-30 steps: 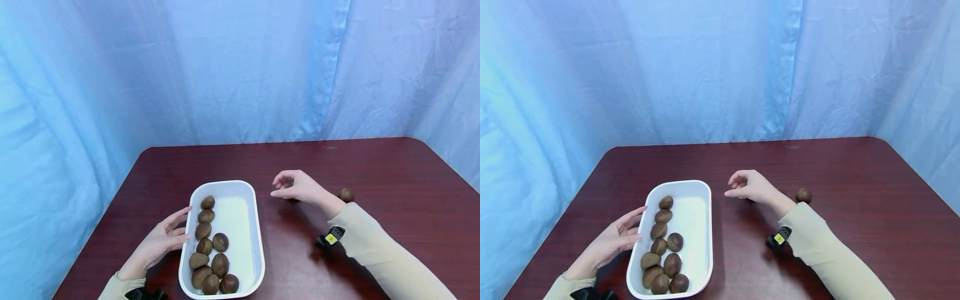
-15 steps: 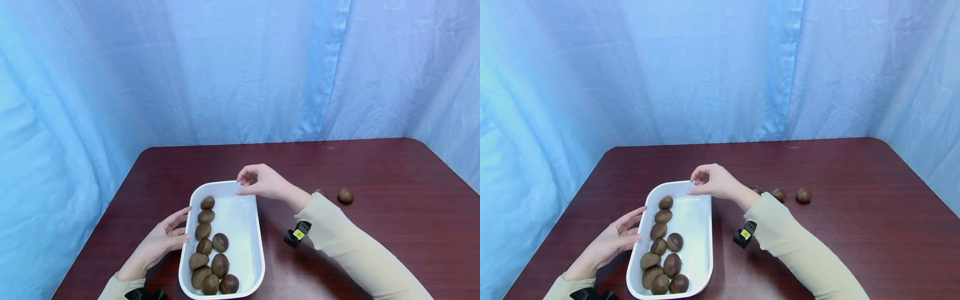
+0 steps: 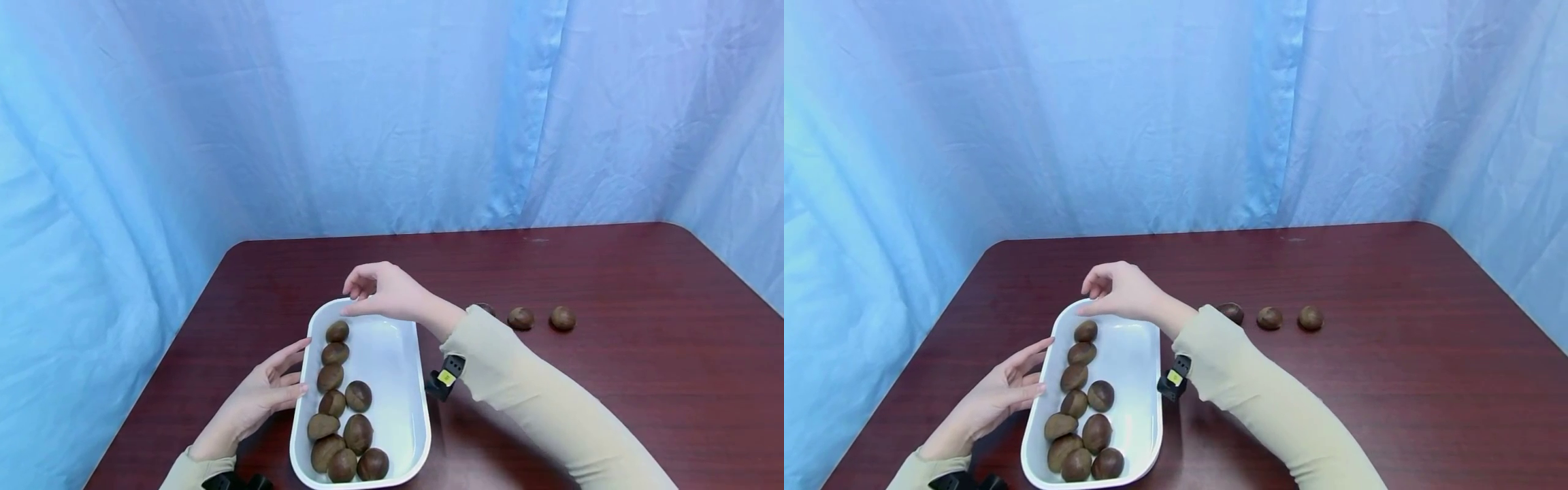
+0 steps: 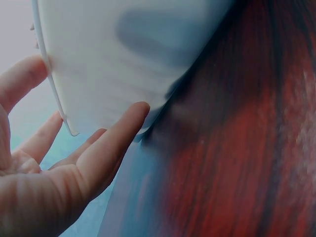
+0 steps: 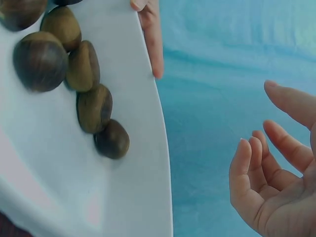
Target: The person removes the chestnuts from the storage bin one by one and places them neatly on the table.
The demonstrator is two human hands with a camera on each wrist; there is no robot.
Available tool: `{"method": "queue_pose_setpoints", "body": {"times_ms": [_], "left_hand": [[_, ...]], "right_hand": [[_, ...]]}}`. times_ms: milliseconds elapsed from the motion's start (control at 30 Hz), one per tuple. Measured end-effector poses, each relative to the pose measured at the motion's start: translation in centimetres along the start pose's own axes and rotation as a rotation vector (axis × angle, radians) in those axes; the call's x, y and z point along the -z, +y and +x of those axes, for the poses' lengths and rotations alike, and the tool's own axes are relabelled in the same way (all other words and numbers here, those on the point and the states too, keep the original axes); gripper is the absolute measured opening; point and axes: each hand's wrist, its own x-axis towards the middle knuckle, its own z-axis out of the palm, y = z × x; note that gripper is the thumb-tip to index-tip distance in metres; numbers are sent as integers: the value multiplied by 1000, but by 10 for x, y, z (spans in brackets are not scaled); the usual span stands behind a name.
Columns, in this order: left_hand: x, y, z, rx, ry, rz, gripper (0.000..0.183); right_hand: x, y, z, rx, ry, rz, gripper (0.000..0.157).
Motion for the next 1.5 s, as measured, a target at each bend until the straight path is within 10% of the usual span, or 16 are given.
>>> {"method": "queue_pose_setpoints", "body": {"times_ms": [500, 1500], "left_hand": [[0, 0, -2, 14, 15, 2, 74], [-3, 4, -1, 6, 4, 2, 76]], "right_hand": [[-35, 1, 17, -114, 20, 10, 26], [-65, 24, 8, -418, -342, -130, 33]]}}
